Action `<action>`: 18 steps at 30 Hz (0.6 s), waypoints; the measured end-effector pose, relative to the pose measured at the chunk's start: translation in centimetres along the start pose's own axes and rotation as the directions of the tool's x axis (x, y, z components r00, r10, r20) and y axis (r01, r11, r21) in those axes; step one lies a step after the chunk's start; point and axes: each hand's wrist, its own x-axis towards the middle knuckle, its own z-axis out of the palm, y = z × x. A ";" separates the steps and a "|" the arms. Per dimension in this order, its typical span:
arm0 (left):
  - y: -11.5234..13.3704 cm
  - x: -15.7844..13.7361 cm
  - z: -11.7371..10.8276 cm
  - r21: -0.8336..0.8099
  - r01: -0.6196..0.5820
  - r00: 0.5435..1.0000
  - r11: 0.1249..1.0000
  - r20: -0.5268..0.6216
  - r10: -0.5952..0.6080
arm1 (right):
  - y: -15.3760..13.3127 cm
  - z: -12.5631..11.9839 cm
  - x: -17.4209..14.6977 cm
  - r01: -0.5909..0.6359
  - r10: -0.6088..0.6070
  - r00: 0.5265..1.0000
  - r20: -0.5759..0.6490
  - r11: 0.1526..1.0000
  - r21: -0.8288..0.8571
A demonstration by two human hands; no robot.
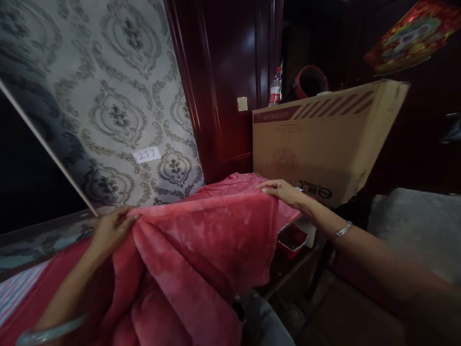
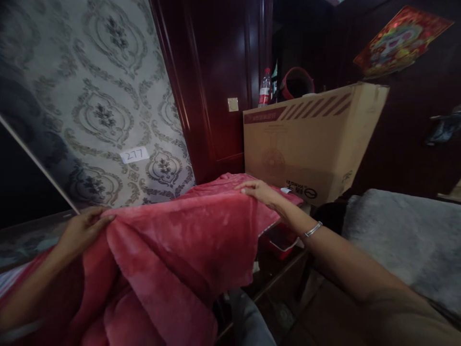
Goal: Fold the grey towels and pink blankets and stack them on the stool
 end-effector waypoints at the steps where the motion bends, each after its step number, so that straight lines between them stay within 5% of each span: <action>1: 0.1 0.1 0.0 -0.002 0.014 1.000 1.000 0.011 -0.014 | -0.3 -0.3 0.0 -0.029 0.028 0.999 0.016 0.999 0.036; 5: 0.8 0.1 -0.3 -0.007 0.059 0.998 0.998 0.038 -0.059 | -1.3 -1.0 -0.2 -0.078 0.061 0.990 0.127 0.988 0.132; 10: 1.4 0.1 -0.5 -0.022 0.111 0.993 0.994 0.041 -0.110 | -1.1 -1.2 0.0 0.111 -0.097 0.992 0.083 0.974 -0.198; 13: 1.2 0.3 -0.5 -0.026 0.133 0.990 0.991 0.050 -0.132 | -1.3 -1.6 0.4 0.243 -0.195 0.966 0.169 0.908 -0.341; 18: 0.8 0.8 -0.2 0.003 0.087 0.992 0.996 0.093 -0.087 | -2.1 -2.0 0.5 0.275 -0.139 0.930 0.341 0.877 -0.393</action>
